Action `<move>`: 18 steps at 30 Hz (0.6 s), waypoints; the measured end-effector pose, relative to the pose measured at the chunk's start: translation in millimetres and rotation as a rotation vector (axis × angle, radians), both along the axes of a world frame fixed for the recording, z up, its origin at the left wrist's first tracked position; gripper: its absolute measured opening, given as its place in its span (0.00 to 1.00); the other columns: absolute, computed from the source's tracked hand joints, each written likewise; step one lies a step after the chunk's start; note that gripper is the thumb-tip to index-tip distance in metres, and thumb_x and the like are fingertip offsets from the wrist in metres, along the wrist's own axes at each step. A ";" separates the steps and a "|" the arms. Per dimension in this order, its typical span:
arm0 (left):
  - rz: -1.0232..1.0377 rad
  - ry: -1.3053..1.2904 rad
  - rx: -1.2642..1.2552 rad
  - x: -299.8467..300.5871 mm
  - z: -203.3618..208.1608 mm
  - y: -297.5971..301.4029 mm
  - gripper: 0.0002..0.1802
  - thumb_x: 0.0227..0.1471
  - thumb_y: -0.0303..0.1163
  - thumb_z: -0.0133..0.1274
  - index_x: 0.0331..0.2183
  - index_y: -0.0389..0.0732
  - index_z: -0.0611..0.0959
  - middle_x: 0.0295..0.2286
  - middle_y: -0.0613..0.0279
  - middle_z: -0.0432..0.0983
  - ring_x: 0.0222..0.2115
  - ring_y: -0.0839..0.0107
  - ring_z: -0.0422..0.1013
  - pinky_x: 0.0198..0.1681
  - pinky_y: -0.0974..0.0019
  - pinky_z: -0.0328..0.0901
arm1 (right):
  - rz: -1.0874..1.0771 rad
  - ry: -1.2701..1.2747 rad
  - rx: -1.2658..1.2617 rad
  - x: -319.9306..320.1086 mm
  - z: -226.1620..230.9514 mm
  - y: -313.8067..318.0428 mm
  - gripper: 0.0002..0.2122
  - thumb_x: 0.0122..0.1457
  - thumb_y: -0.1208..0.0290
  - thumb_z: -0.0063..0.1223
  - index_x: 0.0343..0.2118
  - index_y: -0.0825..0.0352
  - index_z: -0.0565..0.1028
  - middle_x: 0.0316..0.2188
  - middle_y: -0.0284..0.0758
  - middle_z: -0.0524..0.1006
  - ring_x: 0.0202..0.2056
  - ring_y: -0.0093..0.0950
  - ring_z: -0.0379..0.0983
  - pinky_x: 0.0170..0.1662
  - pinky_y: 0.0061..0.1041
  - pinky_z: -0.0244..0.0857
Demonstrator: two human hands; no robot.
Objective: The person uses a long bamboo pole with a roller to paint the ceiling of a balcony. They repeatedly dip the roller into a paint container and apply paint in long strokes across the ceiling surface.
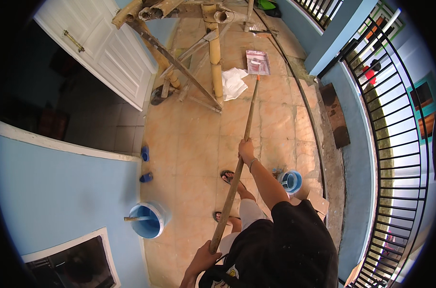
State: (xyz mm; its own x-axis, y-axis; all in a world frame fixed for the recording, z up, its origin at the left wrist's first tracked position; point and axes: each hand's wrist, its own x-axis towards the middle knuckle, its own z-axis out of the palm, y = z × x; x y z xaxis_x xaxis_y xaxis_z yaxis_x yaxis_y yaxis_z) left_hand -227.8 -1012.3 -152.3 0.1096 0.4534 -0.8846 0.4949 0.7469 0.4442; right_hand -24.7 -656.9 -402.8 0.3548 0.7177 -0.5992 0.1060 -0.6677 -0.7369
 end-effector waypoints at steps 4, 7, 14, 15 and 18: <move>0.047 -0.025 0.048 6.7 2.2 -17.9 0.27 0.50 0.41 0.63 0.45 0.33 0.75 0.37 0.38 0.80 0.41 0.46 0.78 0.43 0.51 0.70 | 0.016 0.033 0.007 6.7 -2.4 -12.0 0.13 0.67 0.66 0.43 0.49 0.69 0.63 0.19 0.39 0.71 0.14 0.33 0.69 0.17 0.36 0.67; 0.026 -0.039 -0.020 24.8 -9.8 5.9 0.29 0.51 0.45 0.63 0.45 0.32 0.74 0.39 0.36 0.80 0.43 0.43 0.77 0.46 0.50 0.70 | 0.039 0.004 0.029 24.5 -9.1 14.0 0.13 0.67 0.65 0.43 0.48 0.69 0.64 0.19 0.40 0.72 0.15 0.34 0.70 0.17 0.37 0.67; 0.083 -0.185 0.080 81.4 -50.0 70.1 0.35 0.51 0.48 0.63 0.52 0.35 0.73 0.44 0.42 0.79 0.49 0.50 0.76 0.53 0.57 0.67 | 0.064 -0.050 -0.031 75.5 -27.5 105.0 0.13 0.67 0.64 0.42 0.47 0.69 0.66 0.18 0.37 0.69 0.15 0.31 0.69 0.17 0.35 0.67; 0.080 -0.197 0.130 84.8 -53.7 74.5 0.40 0.52 0.47 0.62 0.55 0.33 0.65 0.43 0.39 0.79 0.48 0.47 0.75 0.52 0.55 0.67 | 0.083 -0.029 -0.022 79.3 -30.6 111.8 0.13 0.67 0.64 0.42 0.47 0.69 0.65 0.18 0.36 0.68 0.15 0.31 0.68 0.17 0.35 0.67; 0.074 -0.203 0.188 90.8 -59.2 86.8 0.49 0.53 0.44 0.59 0.61 0.29 0.51 0.41 0.32 0.78 0.47 0.39 0.75 0.51 0.51 0.68 | 0.097 -0.031 -0.013 85.9 -37.0 126.6 0.13 0.67 0.64 0.42 0.47 0.69 0.65 0.17 0.35 0.67 0.14 0.30 0.67 0.17 0.34 0.67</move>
